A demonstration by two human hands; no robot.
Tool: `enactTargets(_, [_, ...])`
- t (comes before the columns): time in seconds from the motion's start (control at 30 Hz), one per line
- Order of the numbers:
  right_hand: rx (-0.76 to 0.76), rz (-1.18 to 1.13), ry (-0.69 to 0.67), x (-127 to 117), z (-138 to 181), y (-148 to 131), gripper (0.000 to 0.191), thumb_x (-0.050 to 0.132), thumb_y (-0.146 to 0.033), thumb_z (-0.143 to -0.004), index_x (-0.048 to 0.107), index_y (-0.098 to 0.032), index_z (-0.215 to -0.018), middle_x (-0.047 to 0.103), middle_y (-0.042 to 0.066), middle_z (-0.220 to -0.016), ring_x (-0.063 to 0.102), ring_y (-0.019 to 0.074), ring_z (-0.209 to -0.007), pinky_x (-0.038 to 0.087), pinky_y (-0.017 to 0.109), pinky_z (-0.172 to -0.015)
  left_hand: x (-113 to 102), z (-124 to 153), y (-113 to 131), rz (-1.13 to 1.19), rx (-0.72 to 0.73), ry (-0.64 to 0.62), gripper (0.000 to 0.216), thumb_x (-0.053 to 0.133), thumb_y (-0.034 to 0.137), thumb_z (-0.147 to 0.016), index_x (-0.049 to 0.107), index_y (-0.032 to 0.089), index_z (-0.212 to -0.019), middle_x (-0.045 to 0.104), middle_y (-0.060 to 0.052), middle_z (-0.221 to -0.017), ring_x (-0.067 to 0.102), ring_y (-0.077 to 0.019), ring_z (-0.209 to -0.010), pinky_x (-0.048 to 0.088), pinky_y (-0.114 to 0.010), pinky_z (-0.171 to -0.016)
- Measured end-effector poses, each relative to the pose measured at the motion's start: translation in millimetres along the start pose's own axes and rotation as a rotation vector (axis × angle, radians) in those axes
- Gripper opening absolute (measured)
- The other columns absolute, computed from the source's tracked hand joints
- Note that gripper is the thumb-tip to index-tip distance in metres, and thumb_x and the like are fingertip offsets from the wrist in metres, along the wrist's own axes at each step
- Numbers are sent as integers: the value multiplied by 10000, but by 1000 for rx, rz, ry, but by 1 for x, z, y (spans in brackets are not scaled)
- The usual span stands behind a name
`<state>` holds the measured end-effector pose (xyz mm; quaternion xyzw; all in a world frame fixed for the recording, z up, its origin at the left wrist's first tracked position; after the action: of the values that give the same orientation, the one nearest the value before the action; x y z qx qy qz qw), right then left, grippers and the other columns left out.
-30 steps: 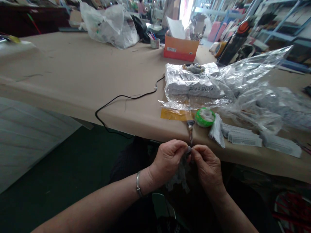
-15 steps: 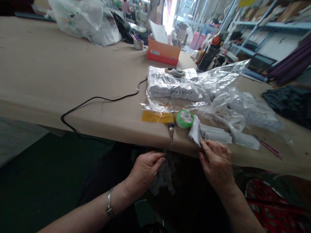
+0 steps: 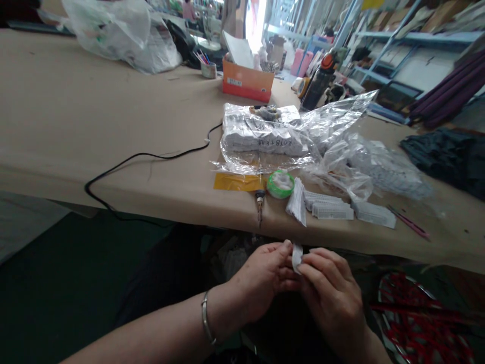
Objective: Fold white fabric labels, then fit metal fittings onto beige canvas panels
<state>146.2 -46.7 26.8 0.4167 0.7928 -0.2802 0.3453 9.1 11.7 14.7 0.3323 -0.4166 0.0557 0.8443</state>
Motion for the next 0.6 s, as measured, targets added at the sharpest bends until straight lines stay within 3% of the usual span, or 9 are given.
enactTargets(0.1, [-47, -84, -28, 0, 4, -10, 181, 567, -57, -848, 624, -161, -984, 662, 73, -954, 558, 230, -1021, 465, 407, -899, 8, -7, -2, 68, 19, 99, 193, 678, 275, -777, 615, 98, -821, 590, -23, -681, 535, -67, -554, 400, -162, -515])
enactTargets(0.17, [-59, -98, -38, 0, 3, -1, 213, 554, -69, -857, 617, -161, -1039, 660, 78, -973, 557, 232, -1034, 465, 407, -909, 9, -9, -2, 35, 21, 141, 123, 658, 204, -779, 614, 93, -808, 593, -25, -673, 546, -72, -552, 416, -165, -512])
enactTargets(0.3, [113, 149, 3, 0, -3, 49, 403, 506, -272, -921, 492, -129, -1298, 592, 162, -1152, 503, 302, -1141, 445, 476, -947, 7, -8, -4, -108, -15, 176, 145, 603, 241, -828, 613, 109, -887, 626, -37, -678, 577, -99, -523, 473, -219, -529])
enactTargets(0.4, [214, 384, -60, 5, -3, 83, 522, 484, -400, -923, 454, -91, -1343, 536, 208, -1268, 454, 360, -1204, 407, 534, -972, 3, -6, -7, -208, -41, 199, 184, 578, 259, -839, 595, 116, -954, 616, -24, -632, 583, -111, -507, 450, -211, -493])
enactTargets(0.5, [173, 448, -108, 10, 5, 96, 406, 496, -305, -926, 527, -110, -1281, 580, 168, -1253, 493, 333, -1181, 414, 504, -968, 1, -5, -10, -242, -34, 171, 169, 558, 242, -839, 551, 138, -971, 599, 2, -601, 588, -117, -513, 433, -199, -479])
enactTargets(0.6, [132, 385, -3, 9, 13, 101, 273, 507, -205, -917, 610, -144, -1162, 656, 120, -1143, 566, 273, -1118, 438, 449, -961, 0, -5, -12, -272, -38, 158, 111, 557, 242, -837, 524, 149, -888, 591, 7, -585, 590, -117, -517, 424, -192, -478])
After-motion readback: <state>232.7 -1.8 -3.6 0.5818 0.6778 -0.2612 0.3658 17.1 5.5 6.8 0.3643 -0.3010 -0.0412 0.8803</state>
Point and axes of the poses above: each hand's wrist, its own z-axis away from the middle knuckle, its own x-axis out of the palm, y = z × x, the point moved 1 cm from there along -z, towards the middle knuckle
